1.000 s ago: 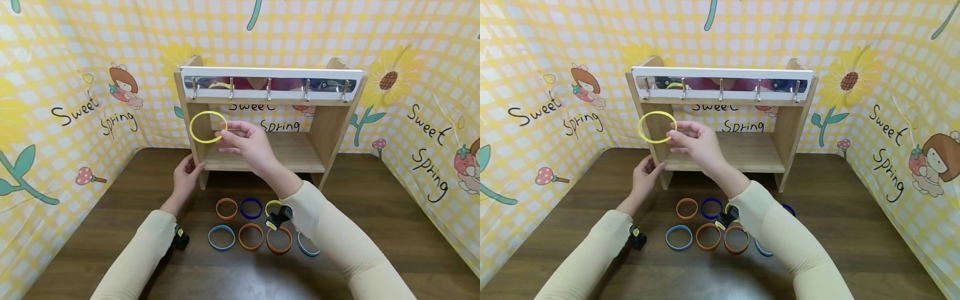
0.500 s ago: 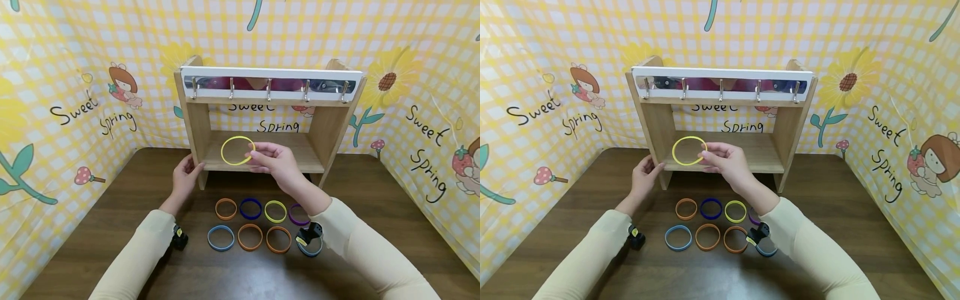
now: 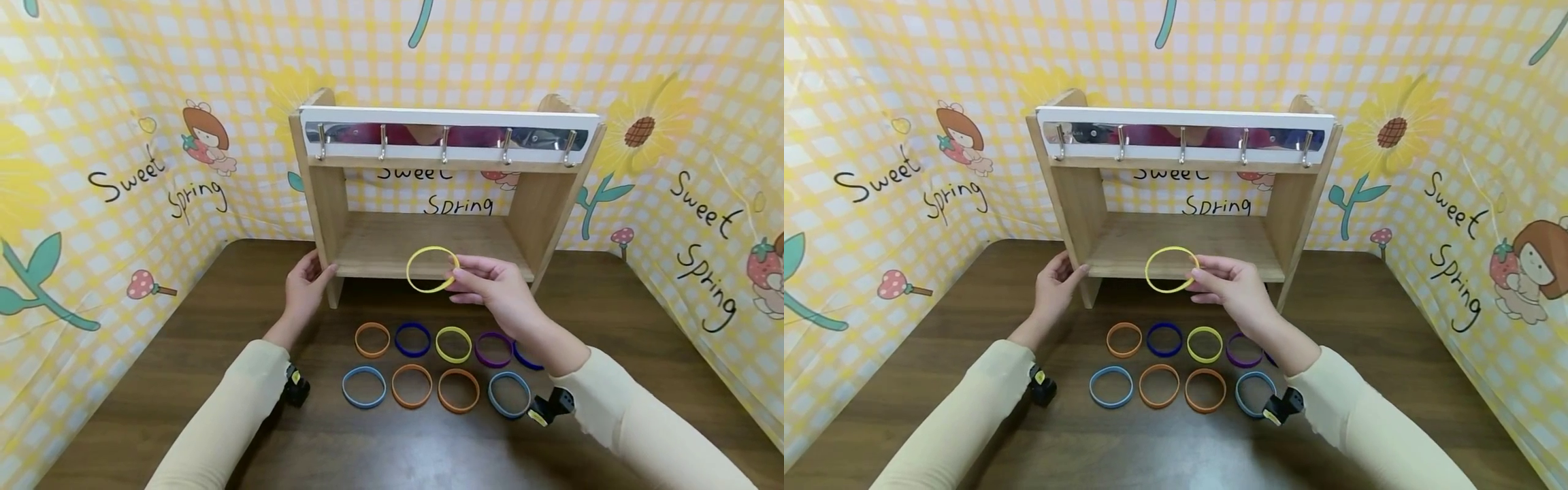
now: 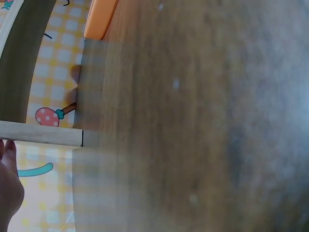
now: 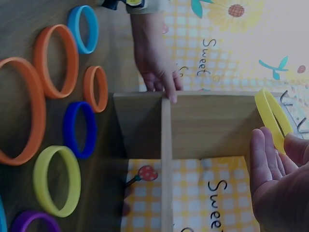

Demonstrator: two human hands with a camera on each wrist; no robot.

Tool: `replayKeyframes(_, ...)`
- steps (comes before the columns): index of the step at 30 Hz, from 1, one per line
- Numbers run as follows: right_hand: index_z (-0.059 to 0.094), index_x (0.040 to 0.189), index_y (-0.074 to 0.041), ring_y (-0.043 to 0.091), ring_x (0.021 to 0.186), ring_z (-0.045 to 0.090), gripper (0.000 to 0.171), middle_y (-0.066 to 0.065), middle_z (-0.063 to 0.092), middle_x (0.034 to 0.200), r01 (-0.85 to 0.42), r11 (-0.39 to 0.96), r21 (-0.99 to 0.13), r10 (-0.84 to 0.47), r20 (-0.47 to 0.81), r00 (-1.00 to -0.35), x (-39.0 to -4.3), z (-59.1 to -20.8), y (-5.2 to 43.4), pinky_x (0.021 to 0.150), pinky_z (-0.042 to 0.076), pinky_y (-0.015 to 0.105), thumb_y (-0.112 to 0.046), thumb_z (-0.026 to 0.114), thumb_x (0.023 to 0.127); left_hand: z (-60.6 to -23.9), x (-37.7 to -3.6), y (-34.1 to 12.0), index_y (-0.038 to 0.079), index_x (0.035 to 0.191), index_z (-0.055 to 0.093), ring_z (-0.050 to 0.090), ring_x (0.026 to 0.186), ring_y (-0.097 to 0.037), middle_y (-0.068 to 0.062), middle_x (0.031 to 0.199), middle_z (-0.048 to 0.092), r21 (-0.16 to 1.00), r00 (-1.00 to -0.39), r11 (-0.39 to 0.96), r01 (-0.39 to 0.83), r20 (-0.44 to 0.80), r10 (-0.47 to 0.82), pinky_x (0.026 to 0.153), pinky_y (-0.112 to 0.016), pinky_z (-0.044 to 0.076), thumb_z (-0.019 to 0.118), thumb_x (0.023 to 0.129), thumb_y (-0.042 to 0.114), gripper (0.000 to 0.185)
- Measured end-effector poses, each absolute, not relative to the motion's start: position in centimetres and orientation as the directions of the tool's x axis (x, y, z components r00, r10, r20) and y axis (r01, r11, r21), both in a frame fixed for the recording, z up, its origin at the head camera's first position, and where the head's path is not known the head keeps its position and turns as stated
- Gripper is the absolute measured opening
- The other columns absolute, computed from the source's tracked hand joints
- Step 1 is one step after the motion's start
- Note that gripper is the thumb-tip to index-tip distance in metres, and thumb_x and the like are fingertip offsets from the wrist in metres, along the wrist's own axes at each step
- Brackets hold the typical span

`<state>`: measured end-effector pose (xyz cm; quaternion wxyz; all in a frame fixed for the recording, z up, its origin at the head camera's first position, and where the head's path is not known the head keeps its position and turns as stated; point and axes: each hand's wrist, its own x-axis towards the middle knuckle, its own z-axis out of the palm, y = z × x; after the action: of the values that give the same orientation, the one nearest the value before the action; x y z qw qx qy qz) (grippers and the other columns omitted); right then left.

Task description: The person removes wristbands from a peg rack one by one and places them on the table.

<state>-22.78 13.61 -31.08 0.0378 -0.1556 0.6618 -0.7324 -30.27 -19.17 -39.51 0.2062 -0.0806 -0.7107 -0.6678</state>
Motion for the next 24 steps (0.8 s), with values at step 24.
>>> replayKeyframes(24,0.041,0.133,0.021,0.02,0.086,0.07,0.047,0.009,0.072,0.098,-0.074,0.022,-0.997,-0.204,0.068,-0.977,-19.7,-35.5,20.9,0.075,0.057,0.035,-0.004,0.059,0.097,-39.4,-30.2,-19.2,-0.01,0.13,0.054,0.055,0.114,-0.034,-0.027,0.124,0.059,0.916,-0.903,0.116,0.384,0.399,-0.161,0.09,-0.028,0.048,0.068,0.09,-0.001,0.044)
